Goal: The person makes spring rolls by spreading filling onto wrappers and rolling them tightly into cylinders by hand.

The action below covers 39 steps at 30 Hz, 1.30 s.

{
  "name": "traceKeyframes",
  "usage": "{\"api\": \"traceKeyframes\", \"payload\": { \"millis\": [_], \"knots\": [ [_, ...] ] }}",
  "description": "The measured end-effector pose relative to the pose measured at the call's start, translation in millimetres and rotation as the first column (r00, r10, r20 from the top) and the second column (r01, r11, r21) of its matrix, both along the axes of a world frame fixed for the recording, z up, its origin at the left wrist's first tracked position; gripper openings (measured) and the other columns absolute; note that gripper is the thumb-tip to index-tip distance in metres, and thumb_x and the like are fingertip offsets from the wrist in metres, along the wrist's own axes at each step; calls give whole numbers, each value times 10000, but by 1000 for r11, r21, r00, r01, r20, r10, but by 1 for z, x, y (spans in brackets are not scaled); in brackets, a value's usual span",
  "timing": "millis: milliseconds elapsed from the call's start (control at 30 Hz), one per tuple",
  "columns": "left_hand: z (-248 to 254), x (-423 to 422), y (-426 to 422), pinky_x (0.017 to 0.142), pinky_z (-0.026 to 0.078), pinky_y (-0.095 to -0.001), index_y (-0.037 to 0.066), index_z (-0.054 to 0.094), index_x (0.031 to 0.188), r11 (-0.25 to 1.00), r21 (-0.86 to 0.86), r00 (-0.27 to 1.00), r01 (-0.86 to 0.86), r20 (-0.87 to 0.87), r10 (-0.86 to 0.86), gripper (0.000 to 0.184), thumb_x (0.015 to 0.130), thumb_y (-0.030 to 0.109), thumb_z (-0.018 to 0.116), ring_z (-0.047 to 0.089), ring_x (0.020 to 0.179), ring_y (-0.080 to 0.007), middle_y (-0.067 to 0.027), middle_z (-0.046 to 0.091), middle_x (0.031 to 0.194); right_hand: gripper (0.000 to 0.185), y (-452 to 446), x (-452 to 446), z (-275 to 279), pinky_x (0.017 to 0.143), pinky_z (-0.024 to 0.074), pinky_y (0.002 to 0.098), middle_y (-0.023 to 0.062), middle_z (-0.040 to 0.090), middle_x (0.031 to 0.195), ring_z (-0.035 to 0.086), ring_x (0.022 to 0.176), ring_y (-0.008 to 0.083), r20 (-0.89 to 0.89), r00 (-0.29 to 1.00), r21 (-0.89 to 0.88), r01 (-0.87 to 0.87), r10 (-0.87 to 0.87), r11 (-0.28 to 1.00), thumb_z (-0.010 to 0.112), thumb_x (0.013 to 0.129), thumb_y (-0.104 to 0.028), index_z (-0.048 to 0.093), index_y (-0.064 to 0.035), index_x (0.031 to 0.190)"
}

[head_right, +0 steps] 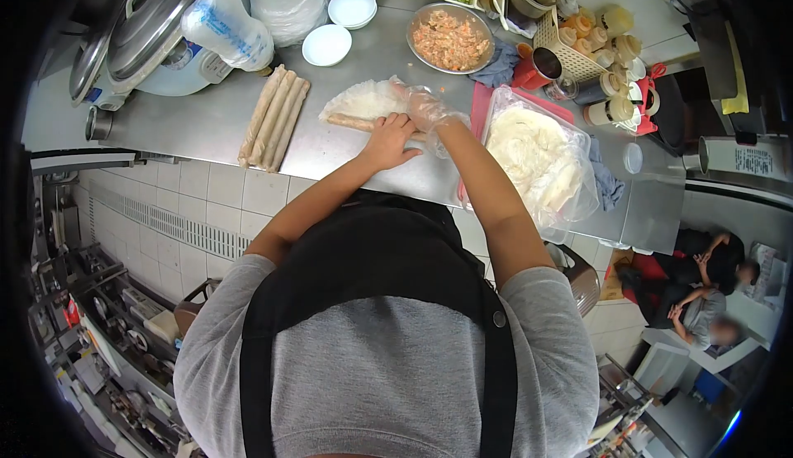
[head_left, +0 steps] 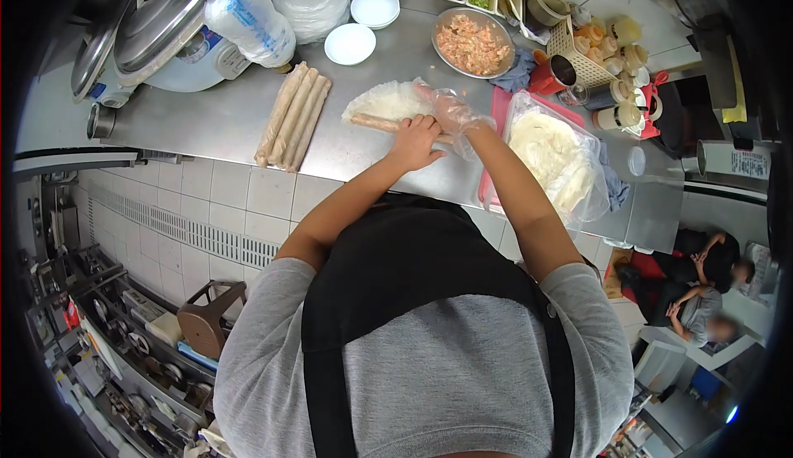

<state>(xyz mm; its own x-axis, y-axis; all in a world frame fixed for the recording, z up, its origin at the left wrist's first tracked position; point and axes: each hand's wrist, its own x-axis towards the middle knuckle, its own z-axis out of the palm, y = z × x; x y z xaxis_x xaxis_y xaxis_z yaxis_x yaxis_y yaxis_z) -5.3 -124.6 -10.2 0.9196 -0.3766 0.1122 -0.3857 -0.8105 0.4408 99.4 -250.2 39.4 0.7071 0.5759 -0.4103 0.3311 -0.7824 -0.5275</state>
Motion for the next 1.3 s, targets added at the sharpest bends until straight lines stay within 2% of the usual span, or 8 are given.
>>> {"api": "traceKeyframes", "payload": {
  "millis": [67,267,367,433,533,867,1133,1300],
  "knots": [
    [1,0,5,904,382,-464,96,615,1134,1000,-10,1000,1,23,-1,524,726,378,784,496,1120,-274,-79,549,1134,653,-5,0,-4,1106,370,385,179,510,1422,503,1296,307,12,1000,-36,-27,27,999,479,895,-25,350,-196,1511],
    [15,6,58,901,396,-463,135,630,1108,994,-29,994,-108,11,109,486,704,339,806,521,1089,-280,-65,575,1086,595,-16,-11,-63,1035,411,334,156,643,1255,590,1158,247,143,955,531,147,-259,835,435,906,35,373,-89,1484],
    [13,10,76,888,404,-461,139,630,1065,992,13,991,-129,-43,129,439,711,329,805,542,1054,-275,-57,598,1033,529,-18,-17,-141,1010,415,310,122,660,1235,595,1107,204,-148,910,711,369,-386,598,407,951,39,391,-83,1465],
    [5,11,86,874,414,-456,146,624,1015,997,36,995,-74,-65,76,400,712,333,806,556,1030,-268,-46,610,1008,493,-11,-31,-115,1000,409,288,127,666,1212,567,1106,176,139,892,650,246,-431,719,418,983,1,386,-83,1467],
    [2,11,91,859,422,-452,149,621,981,999,38,991,-10,-132,15,376,710,331,807,559,1026,-265,-42,611,1017,508,-9,-25,-101,958,426,269,122,633,1269,562,1100,161,-301,872,650,484,-387,585,407,979,5,370,-83,1479],
    [15,0,135,856,428,-434,144,617,958,992,116,992,-56,-109,69,354,720,330,802,564,1033,-271,-45,612,1015,675,-16,-22,-112,818,472,216,127,524,1424,558,997,110,-96,961,632,259,-258,730,377,844,145,367,-69,1484],
    [10,-10,157,873,430,-427,134,643,991,997,-17,994,-73,-80,71,341,721,258,808,552,1061,-265,-48,590,1046,617,10,-43,-17,1019,446,438,218,538,1369,567,1183,363,312,940,186,85,-141,979,529,887,-115,365,-125,1482],
    [10,-10,159,882,441,-414,98,651,995,995,-77,997,-57,-51,53,318,741,239,781,562,1011,-286,-65,607,1013,682,62,-65,-20,1039,422,474,254,547,1315,518,1234,398,226,972,143,-90,56,986,600,877,-246,330,-136,1494]
  ]
}}
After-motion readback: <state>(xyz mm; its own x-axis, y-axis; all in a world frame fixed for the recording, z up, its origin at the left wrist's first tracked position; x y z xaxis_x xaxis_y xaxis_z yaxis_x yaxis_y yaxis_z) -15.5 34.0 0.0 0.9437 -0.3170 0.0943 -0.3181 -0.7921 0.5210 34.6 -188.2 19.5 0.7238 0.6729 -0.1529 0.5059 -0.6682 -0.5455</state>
